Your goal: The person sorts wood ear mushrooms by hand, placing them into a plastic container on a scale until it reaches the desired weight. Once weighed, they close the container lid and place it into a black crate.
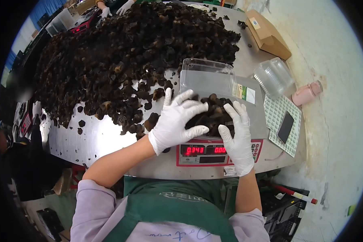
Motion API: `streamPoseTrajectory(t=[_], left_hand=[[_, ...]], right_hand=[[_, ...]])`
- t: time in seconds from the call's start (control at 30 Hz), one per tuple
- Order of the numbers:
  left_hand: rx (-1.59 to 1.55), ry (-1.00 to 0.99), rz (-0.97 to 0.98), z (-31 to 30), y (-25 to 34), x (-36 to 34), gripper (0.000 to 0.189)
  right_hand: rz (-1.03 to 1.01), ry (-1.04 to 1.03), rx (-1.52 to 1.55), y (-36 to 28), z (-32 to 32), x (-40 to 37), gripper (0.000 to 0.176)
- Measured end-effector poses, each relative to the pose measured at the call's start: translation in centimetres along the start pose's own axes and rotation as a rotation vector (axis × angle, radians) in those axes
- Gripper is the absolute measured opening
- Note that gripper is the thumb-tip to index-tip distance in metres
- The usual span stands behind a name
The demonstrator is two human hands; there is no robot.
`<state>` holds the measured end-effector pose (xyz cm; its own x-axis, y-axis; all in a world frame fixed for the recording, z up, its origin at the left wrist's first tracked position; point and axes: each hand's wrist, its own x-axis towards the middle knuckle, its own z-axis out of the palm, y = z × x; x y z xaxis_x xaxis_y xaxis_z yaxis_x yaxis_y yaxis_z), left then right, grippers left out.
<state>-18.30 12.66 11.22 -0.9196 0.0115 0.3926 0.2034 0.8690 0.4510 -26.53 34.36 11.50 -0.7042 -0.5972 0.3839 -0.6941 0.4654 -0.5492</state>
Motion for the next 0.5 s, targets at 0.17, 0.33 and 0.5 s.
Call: streamPoseTrajectory(t=[0.17, 0.33, 0.5], left_hand=[[-0.236, 0.212, -0.036, -3.2, -0.2, -1.9, 0.053], [-0.394, 0.28, -0.517, -4.9, -1.9, -8.5, 0.016], [0.015, -0.138, -0.283, 1.1, -2.2, -12.1, 0.037]], right_hand=[[0.047, 0.15, 0.048, -0.5, -2.4, -0.3, 0.041], [0.078, 0.267, 0.08, 2.4, -4.6, -2.3, 0.028], [0.071, 0.269, 0.086, 2.4, -3.9, -3.0, 0.021]])
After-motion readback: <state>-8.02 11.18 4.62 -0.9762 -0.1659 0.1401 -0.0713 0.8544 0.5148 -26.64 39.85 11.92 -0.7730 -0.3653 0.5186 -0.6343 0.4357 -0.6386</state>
